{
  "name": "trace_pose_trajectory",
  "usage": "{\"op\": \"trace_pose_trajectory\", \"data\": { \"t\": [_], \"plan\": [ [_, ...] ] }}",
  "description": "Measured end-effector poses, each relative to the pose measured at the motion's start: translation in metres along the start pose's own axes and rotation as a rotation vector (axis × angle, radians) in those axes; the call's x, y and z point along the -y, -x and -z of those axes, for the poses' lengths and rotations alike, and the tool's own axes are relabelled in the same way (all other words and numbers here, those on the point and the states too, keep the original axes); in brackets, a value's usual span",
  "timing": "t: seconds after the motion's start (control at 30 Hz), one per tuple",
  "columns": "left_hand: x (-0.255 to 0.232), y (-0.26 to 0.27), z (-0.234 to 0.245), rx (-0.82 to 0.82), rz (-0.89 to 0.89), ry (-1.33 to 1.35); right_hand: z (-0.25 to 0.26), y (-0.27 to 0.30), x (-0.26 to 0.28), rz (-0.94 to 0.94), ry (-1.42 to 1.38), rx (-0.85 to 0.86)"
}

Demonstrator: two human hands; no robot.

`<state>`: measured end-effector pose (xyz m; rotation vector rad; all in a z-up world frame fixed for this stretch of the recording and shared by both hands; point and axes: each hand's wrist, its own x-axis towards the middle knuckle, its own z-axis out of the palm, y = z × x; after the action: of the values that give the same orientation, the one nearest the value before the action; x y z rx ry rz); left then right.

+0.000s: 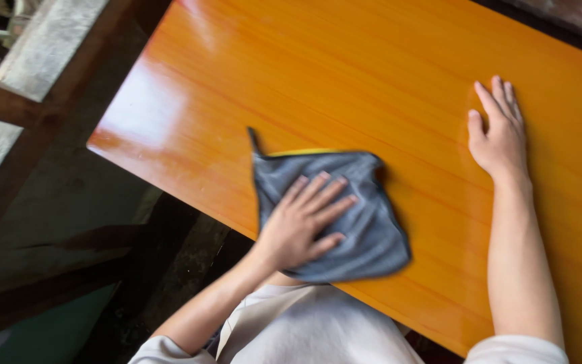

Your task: Wiping a wooden table with a microfiber cloth.

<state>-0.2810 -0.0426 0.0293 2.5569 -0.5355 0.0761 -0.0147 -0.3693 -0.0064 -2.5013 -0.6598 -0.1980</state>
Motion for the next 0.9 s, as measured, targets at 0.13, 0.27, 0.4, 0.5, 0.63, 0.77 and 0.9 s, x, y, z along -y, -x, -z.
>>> {"op": "trace_pose_trajectory", "data": {
  "t": [0.13,0.27,0.4,0.5,0.63,0.77,0.9],
  "plan": [
    [0.060,0.014,0.043,-0.123,0.158,-0.095,-0.003,0.001,0.001,0.021,-0.012,0.004],
    [0.131,0.042,0.085,-0.277,0.364,-0.206,-0.004,-0.001,0.000,0.055,0.004,-0.015],
    [0.210,0.074,0.107,-0.442,0.679,-0.344,0.006,0.000,0.025,-0.029,-0.013,0.005],
    [0.232,0.083,0.104,-0.477,0.815,-0.368,0.002,0.001,0.010,0.008,0.000,-0.006],
    [0.230,0.079,0.090,-0.423,0.851,-0.410,-0.001,0.000,0.003,0.012,0.017,-0.010],
    [0.210,0.070,0.081,-0.348,0.745,-0.433,-0.001,0.000,0.004,0.001,0.012,0.000],
    [0.157,0.046,0.061,-0.311,0.546,-0.421,0.002,-0.002,0.010,-0.047,-0.005,0.030]
  ]
}}
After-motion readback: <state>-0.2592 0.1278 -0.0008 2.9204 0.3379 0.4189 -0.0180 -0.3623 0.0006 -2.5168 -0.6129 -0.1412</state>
